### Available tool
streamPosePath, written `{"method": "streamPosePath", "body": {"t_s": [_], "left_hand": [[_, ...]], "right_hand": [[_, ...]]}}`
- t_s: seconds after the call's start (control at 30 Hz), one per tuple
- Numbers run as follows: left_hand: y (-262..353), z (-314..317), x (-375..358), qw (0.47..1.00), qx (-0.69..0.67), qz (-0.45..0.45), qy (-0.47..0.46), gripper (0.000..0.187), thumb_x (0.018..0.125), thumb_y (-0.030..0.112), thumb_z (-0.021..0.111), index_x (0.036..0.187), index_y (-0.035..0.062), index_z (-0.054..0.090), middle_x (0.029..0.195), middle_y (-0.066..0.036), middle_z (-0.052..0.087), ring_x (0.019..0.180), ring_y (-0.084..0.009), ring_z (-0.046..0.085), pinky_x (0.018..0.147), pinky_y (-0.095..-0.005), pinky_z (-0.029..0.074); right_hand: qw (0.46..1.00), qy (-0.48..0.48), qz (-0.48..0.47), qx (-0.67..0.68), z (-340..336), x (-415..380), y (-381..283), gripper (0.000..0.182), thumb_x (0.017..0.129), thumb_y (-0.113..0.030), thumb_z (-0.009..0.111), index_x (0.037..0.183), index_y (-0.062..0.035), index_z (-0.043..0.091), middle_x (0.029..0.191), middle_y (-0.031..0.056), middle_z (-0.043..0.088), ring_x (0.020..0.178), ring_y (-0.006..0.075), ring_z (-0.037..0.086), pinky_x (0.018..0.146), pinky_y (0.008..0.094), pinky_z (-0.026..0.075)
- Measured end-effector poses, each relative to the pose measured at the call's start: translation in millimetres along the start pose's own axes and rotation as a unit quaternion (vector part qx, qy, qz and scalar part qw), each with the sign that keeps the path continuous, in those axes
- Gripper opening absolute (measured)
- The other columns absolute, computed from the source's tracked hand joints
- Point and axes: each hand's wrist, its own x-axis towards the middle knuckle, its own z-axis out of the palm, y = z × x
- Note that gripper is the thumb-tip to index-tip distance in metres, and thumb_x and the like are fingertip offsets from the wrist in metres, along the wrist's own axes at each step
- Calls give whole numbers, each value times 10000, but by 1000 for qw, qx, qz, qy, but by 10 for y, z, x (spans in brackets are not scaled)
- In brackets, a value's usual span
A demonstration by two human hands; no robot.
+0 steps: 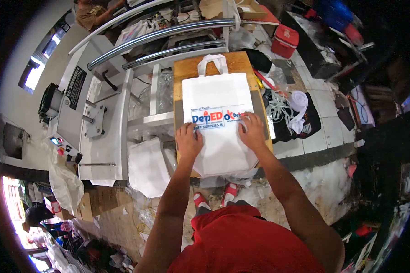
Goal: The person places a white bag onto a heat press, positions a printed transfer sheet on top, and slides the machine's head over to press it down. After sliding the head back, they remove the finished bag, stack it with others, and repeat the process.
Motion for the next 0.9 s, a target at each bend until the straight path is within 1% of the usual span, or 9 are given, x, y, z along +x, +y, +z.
{"method": "streamPosePath", "body": {"t_s": [0.17, 0.27, 0.4, 0.47, 0.57, 0.7, 0.9], "left_hand": [[9, -26, 6, 1000, 5, 8, 13, 285, 814, 95, 676, 1097, 70, 663, 1141, -133, 633, 1085, -350, 564, 959, -457, 446], [-30, 23, 1, 1000, -7, 5, 1, 299, 813, 100, 679, 1110, 73, 663, 1150, -133, 636, 1088, -345, 568, 959, -454, 445], [-36, 41, -17, 1000, -9, -2, 11, 277, 823, 111, 679, 1095, 59, 677, 1138, -125, 650, 1078, -339, 582, 978, -452, 440], [-52, 48, -27, 1000, -5, -14, -3, 305, 816, 127, 677, 1115, 63, 677, 1189, -124, 640, 1094, -346, 568, 965, -461, 449], [-51, 42, -39, 1000, -13, -6, 10, 308, 820, 137, 677, 1118, 59, 684, 1202, -122, 642, 1095, -345, 568, 965, -462, 449], [-67, 51, -35, 1000, -11, -16, 1, 306, 822, 142, 679, 1115, 54, 688, 1196, -122, 645, 1094, -346, 568, 967, -458, 449], [-63, 50, -30, 1000, -7, -7, 10, 295, 822, 142, 680, 1103, 52, 696, 1193, -124, 650, 1089, -347, 571, 969, -448, 451]], "right_hand": [[1000, 2, 26, -9, -30, -4, -38, 323, 869, -220, 676, 1157, -76, 663, 1307, 100, 566, 1260, 325, 486, 1014, 511, 416], [1000, 9, 21, -1, -42, 9, -38, 323, 871, -220, 676, 1157, -71, 663, 1296, 111, 573, 1251, 331, 493, 1017, 505, 421], [1000, 26, 14, -8, -20, -5, -21, 316, 873, -214, 675, 1149, -61, 667, 1286, 124, 574, 1240, 340, 498, 1019, 495, 421], [1000, 24, 12, -8, -6, -6, -3, 304, 874, -207, 672, 1136, -53, 670, 1273, 136, 576, 1233, 348, 500, 1022, 494, 420], [1000, 20, 21, 2, -40, 4, -48, 304, 876, -205, 670, 1136, -49, 674, 1276, 137, 577, 1231, 347, 502, 1032, 489, 414], [1000, 25, 17, -3, -15, -2, -30, 317, 874, -209, 673, 1148, -50, 677, 1280, 133, 577, 1234, 342, 502, 1039, 485, 410], [1000, 20, 22, -4, -9, -4, -16, 340, 875, -226, 673, 1162, -44, 679, 1284, 126, 577, 1240, 335, 500, 1039, 480, 412]]}}
